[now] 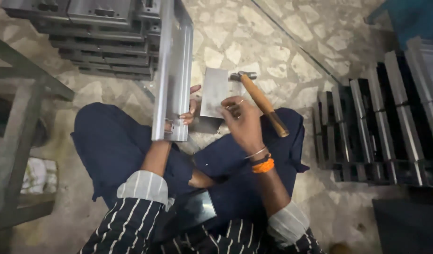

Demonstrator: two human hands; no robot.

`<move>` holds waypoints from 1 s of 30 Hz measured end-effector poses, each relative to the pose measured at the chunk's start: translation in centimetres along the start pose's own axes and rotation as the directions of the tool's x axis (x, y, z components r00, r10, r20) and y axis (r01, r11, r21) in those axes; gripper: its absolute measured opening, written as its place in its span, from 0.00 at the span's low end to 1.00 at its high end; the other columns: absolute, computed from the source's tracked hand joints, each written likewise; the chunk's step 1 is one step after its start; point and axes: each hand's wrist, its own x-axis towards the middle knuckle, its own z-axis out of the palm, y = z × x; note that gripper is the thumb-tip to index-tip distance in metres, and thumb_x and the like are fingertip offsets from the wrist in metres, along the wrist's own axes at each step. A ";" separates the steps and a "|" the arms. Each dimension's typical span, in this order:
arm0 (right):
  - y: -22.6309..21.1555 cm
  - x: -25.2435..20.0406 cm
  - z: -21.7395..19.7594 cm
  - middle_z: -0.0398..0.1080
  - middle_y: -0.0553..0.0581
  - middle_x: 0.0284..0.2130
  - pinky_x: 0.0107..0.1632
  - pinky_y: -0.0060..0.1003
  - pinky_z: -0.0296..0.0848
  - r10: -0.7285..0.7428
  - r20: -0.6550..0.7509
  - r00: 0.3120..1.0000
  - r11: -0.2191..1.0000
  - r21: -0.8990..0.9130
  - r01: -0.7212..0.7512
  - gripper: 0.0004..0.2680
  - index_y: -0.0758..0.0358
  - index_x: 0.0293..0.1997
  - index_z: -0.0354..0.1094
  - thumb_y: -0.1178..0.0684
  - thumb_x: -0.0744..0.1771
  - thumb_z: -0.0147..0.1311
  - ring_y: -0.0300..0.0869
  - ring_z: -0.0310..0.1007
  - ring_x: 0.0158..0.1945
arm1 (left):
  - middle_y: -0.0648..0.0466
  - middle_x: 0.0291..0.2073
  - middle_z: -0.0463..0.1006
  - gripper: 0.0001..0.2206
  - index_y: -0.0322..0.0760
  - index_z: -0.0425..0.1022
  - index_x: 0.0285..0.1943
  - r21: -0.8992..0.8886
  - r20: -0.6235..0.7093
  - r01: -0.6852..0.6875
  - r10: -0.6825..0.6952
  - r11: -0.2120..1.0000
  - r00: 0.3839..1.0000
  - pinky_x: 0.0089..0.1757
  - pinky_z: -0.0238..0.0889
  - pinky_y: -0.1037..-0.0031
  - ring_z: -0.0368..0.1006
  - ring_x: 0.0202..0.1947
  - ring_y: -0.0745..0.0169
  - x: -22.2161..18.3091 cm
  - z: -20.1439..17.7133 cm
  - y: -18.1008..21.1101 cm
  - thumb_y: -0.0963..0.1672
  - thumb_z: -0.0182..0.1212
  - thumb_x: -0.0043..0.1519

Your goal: The person is hammering metal components together to assemble parts on a production floor.

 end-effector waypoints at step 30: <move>-2.5 6.4 -11.0 0.65 0.70 0.61 0.65 0.48 0.70 -0.048 -0.023 0.999 0.997 0.053 0.050 0.24 0.68 0.65 0.64 0.59 0.63 0.69 0.58 0.68 0.65 | 0.50 0.53 0.75 0.18 0.31 0.64 0.66 0.155 -0.271 -0.028 0.070 0.987 0.960 0.53 0.75 0.62 0.76 0.54 0.57 6.3 13.5 -7.1 0.42 0.59 0.68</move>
